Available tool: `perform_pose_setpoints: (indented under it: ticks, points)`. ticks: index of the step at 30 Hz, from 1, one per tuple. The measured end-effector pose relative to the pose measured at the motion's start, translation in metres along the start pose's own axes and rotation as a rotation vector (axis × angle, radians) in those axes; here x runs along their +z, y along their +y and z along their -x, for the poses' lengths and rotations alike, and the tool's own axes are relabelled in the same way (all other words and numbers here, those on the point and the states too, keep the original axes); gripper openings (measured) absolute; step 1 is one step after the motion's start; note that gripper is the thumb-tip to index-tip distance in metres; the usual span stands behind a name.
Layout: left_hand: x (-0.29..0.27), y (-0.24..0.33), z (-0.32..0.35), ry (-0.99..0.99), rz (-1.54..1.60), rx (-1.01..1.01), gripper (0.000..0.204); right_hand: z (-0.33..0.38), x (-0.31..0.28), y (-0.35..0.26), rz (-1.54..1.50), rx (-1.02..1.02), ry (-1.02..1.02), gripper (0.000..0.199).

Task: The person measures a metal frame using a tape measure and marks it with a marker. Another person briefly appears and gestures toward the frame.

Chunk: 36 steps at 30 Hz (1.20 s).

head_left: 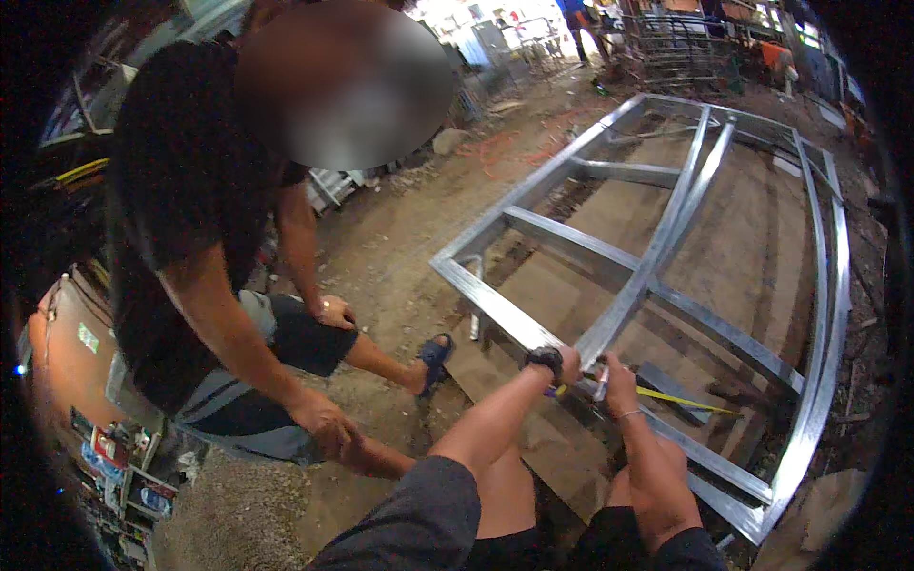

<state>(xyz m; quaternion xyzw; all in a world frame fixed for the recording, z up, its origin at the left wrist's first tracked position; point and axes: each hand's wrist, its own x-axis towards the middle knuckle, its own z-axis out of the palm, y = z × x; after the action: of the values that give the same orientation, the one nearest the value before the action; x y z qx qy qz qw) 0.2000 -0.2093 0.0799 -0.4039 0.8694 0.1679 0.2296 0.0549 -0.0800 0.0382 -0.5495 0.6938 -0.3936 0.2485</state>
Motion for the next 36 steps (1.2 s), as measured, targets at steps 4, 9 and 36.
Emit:
perform_pose_setpoints:
  ticks: [4, 9, 36]
  points:
    - [0.025, 0.012, 0.052, 0.052, -0.060, 0.095, 0.030, -0.011, 0.031, 0.018, -0.253, 0.021, -0.006, 0.032]
    - [0.003, 0.102, 0.141, 0.136, 0.008, 0.002, 0.033, -0.041, 0.035, 0.053, -0.502, 0.237, 0.131, 0.044]
    - [0.040, 0.107, 0.163, 0.001, 0.211, 0.036, 0.035, -0.049, 0.051, 0.027, -0.833, 0.239, 0.014, 0.047]
